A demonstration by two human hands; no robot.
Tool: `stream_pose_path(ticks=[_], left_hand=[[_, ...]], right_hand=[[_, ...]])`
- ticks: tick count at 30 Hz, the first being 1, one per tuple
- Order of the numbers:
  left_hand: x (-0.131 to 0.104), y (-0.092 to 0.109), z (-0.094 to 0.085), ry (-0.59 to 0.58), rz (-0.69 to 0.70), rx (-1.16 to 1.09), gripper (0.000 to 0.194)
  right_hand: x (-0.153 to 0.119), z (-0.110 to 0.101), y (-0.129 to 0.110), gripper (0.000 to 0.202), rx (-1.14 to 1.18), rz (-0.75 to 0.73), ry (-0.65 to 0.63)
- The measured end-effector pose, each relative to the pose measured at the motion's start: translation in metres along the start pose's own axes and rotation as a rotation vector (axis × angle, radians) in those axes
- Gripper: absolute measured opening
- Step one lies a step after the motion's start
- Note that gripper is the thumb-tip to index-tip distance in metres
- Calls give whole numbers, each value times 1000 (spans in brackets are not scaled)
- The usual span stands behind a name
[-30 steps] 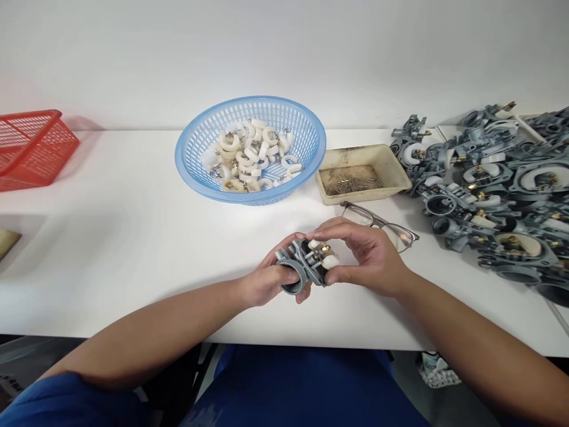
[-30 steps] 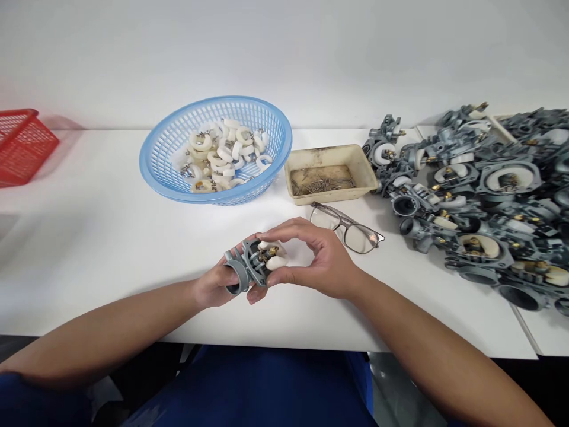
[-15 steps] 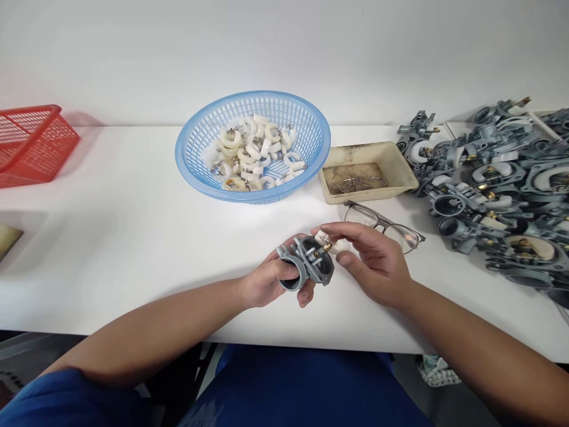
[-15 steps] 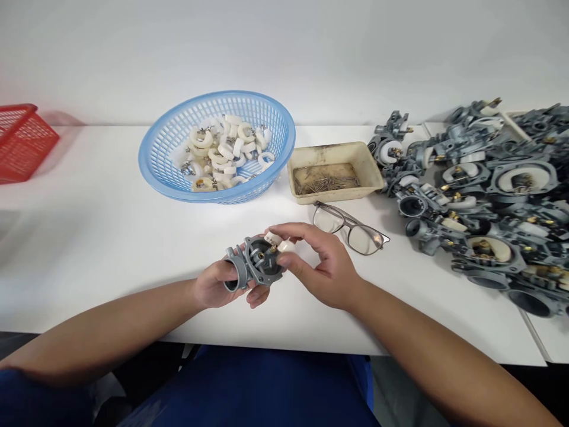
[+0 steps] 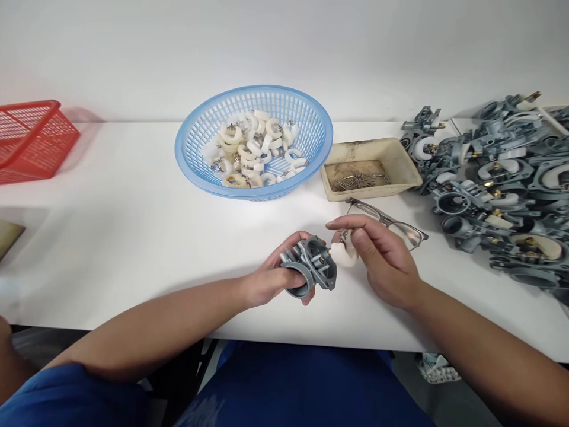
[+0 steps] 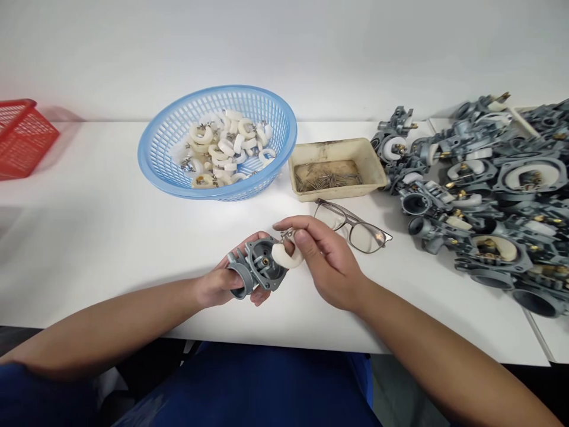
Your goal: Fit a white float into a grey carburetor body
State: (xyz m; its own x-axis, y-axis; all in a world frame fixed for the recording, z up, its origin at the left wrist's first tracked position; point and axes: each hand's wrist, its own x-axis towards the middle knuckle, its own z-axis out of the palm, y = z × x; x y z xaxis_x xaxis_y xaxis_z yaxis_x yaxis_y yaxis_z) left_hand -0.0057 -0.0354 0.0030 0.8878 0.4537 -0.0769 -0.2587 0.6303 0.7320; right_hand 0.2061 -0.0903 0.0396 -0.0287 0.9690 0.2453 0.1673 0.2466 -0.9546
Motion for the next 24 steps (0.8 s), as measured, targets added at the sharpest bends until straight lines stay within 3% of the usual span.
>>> stream_pose_path(ticks=[4, 8, 13, 17, 24], left_hand=[[-1, -2, -2, -1, 0, 26, 60], [-1, -3, -2, -4, -3, 33, 61], [0, -4, -2, -7, 23, 36, 60], [0, -5, -3, 4, 47, 33, 59], [-1, -5, -3, 5, 55, 19, 61]], right_hand=[[-8, 9, 7, 22, -51, -43, -28], [-9, 16, 12, 9, -67, -49, 62], [-7, 20, 12, 12, -79, -88, 143], [-7, 18, 14, 11, -43, -151, 134], [-5, 9, 15, 37, 40, -144, 35]])
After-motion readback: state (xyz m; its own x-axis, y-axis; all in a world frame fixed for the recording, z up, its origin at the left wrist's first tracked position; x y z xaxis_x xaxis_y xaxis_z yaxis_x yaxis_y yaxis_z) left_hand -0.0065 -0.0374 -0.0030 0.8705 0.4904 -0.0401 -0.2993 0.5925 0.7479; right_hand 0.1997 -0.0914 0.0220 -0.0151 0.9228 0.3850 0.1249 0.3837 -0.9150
